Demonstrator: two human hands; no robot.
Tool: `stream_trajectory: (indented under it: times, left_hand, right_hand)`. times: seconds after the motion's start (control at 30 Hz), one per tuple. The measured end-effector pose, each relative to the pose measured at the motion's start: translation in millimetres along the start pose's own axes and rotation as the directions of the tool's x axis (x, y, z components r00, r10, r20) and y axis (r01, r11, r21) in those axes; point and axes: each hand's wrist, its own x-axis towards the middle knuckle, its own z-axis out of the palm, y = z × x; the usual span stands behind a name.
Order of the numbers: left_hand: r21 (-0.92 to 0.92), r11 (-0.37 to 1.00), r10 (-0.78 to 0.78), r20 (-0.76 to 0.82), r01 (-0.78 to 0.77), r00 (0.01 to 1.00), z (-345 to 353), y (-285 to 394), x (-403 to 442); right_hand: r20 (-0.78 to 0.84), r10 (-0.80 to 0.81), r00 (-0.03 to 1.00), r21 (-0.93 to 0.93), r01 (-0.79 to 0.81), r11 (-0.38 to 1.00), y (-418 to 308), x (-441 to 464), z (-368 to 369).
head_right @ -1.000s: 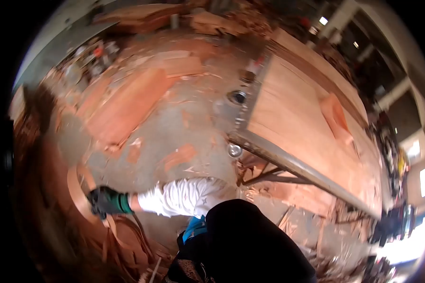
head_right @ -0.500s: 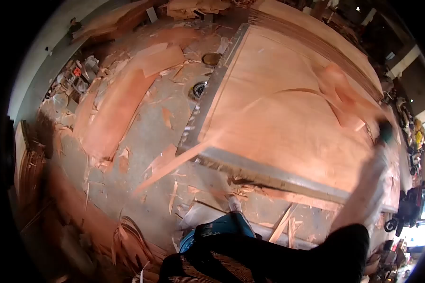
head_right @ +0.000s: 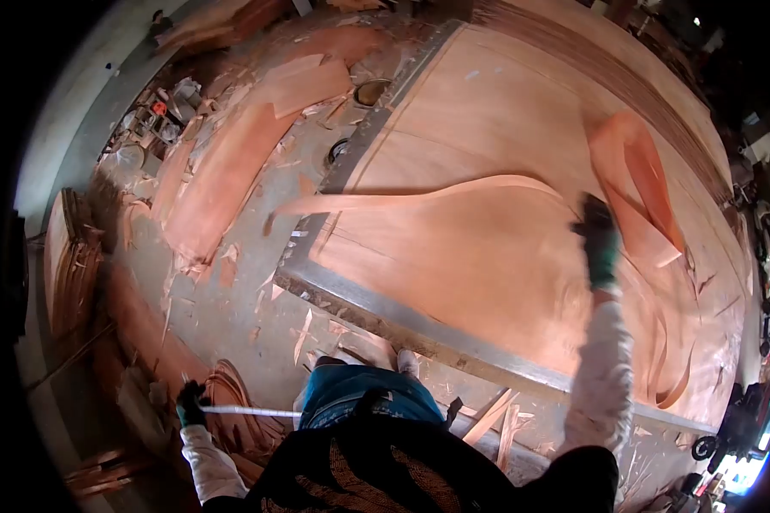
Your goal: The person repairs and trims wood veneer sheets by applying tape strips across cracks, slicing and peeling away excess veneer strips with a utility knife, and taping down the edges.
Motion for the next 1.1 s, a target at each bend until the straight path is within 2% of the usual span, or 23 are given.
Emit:
stream_trajectory:
  times: [0.03, 0.07, 0.1, 0.13, 0.2, 0.27, 0.33, 0.47, 0.53, 0.57, 0.6, 0.67, 0.7, 0.73, 0.77, 0.8, 0.83, 0.87, 0.9, 0.93, 0.97, 1.0, 1.1]
  left_hand:
    - [0.008, 0.998, 0.068, -0.001, -0.068, 0.998, 31.3, 21.6, -18.0]
    - [0.010, 0.952, 0.296, 0.237, -0.307, 0.925, 43.1, 22.0, -19.3]
    - [0.286, 0.817, 0.341, 0.461, -0.501, 0.819, 52.7, 36.9, -19.7]
    - [0.193, 0.900, 0.294, 0.395, -0.392, 0.870, 73.7, 39.8, -35.5]
    - [0.072, 0.996, -0.077, 0.342, 0.056, 0.937, 114.5, 68.3, -86.9]
    - [0.060, 0.996, -0.086, 0.450, 0.066, 0.889, 105.7, 32.6, -89.2]
    - [0.082, 0.988, -0.152, 0.445, 0.129, 0.882, 101.5, 8.0, -106.9]
    - [0.179, 0.970, -0.219, 0.361, 0.163, 0.907, 78.5, -34.3, -130.9]
    - [0.141, 0.977, -0.202, 0.390, 0.159, 0.898, 56.5, -61.3, -133.3]
    - [0.351, 0.904, 0.033, 0.510, -0.243, 0.860, 53.1, -70.3, -131.3]
    - [0.292, 0.949, -0.036, 0.487, -0.123, 0.873, 52.5, -79.5, -128.0]
    - [0.167, 0.979, -0.184, 0.468, 0.118, 0.864, 76.2, -73.4, -126.1]
    - [0.068, 0.970, -0.236, 0.480, 0.233, 0.845, 92.6, -65.1, -122.9]
    - [0.126, 0.990, -0.025, 0.632, -0.071, 0.775, 102.7, -86.2, -103.6]
    - [0.063, 0.980, -0.183, 0.659, 0.188, 0.730, 128.2, -66.5, -101.8]
    - [0.007, 0.965, -0.204, 0.653, 0.263, 0.729, 150.2, -53.5, -106.2]
    - [0.005, 0.971, -0.172, 0.704, 0.237, 0.689, 168.7, -52.2, -99.0]
    - [-0.077, 0.975, 0.178, 0.827, -0.206, 0.533, 191.5, -51.8, -93.0]
    - [-0.082, 0.983, -0.024, 0.832, 0.166, 0.555, 208.6, -49.0, -91.1]
    - [-0.271, 0.934, 0.137, 0.872, 0.231, 0.470, 229.7, -70.1, -81.0]
    - [-0.227, 0.935, 0.062, 0.859, 0.271, 0.508, 252.6, -44.3, -98.3]
    - [-0.115, 0.980, 0.013, 0.856, 0.165, 0.516, 273.8, -28.1, -108.2]
    - [-0.125, 0.878, 0.336, 0.848, -0.463, 0.409, 332.5, -6.2, -130.0]
  right_hand:
    - [0.103, 0.136, 0.985, 0.616, -0.171, 0.769, -52.6, 16.7, 46.5]
    - [0.239, 0.165, 0.957, 0.753, -0.290, 0.591, -92.3, 27.0, 91.1]
    - [0.259, 0.075, 0.963, 0.641, -0.229, 0.733, -145.3, 33.9, 121.0]
    - [0.375, 0.010, 0.927, 0.629, -0.262, 0.732, -180.6, 38.3, 153.7]
    - [0.300, -0.255, 0.919, 0.577, 0.038, 0.816, -229.0, 41.6, 212.2]
    - [0.246, -0.471, 0.847, 0.417, 0.346, 0.840, -264.8, 47.1, 264.7]
    - [0.265, -0.400, 0.877, 0.220, 0.349, 0.911, -274.9, 54.3, 314.4]
    - [0.532, -0.191, 0.825, -0.082, 0.275, 0.958, -256.2, 70.3, 366.5]
    - [0.524, -0.176, 0.833, -0.103, 0.267, 0.958, -263.5, 64.4, 345.9]
    - [0.528, -0.213, 0.822, -0.108, 0.315, 0.943, -268.5, 64.4, 341.3]
    - [0.613, -0.171, 0.771, -0.192, 0.355, 0.915, -273.1, 62.5, 336.1]
    - [0.691, -0.214, 0.691, -0.091, 0.377, 0.922, -299.9, 43.3, 267.1]
    - [0.660, -0.373, 0.653, 0.070, 0.440, 0.895, -282.0, 26.7, 252.1]
    - [0.604, -0.519, 0.605, 0.227, 0.494, 0.839, -257.6, 9.3, 229.9]
    - [0.761, -0.276, 0.587, 0.270, 0.100, 0.958, -248.8, -12.0, 194.8]
    - [0.888, -0.057, 0.456, 0.218, -0.309, 0.926, -246.9, -32.2, 154.6]
    - [0.923, 0.019, 0.383, 0.129, -0.356, 0.925, -241.1, -48.8, 123.1]
    - [0.947, 0.093, 0.307, 0.038, -0.397, 0.917, -230.2, -66.4, 95.2]
    - [0.962, 0.050, 0.267, 0.070, -0.420, 0.905, -195.5, -91.7, 79.5]
    - [0.973, 0.002, 0.229, 0.102, -0.444, 0.890, -163.6, -118.1, 73.0]
    - [0.965, -0.041, 0.260, 0.122, -0.302, 0.946, -151.4, -140.2, 65.4]
    - [0.956, -0.053, 0.288, 0.123, -0.229, 0.966, -140.4, -158.2, 59.0]
    - [0.915, -0.061, 0.398, 0.098, -0.074, 0.992, -107.8, -199.8, 42.0]
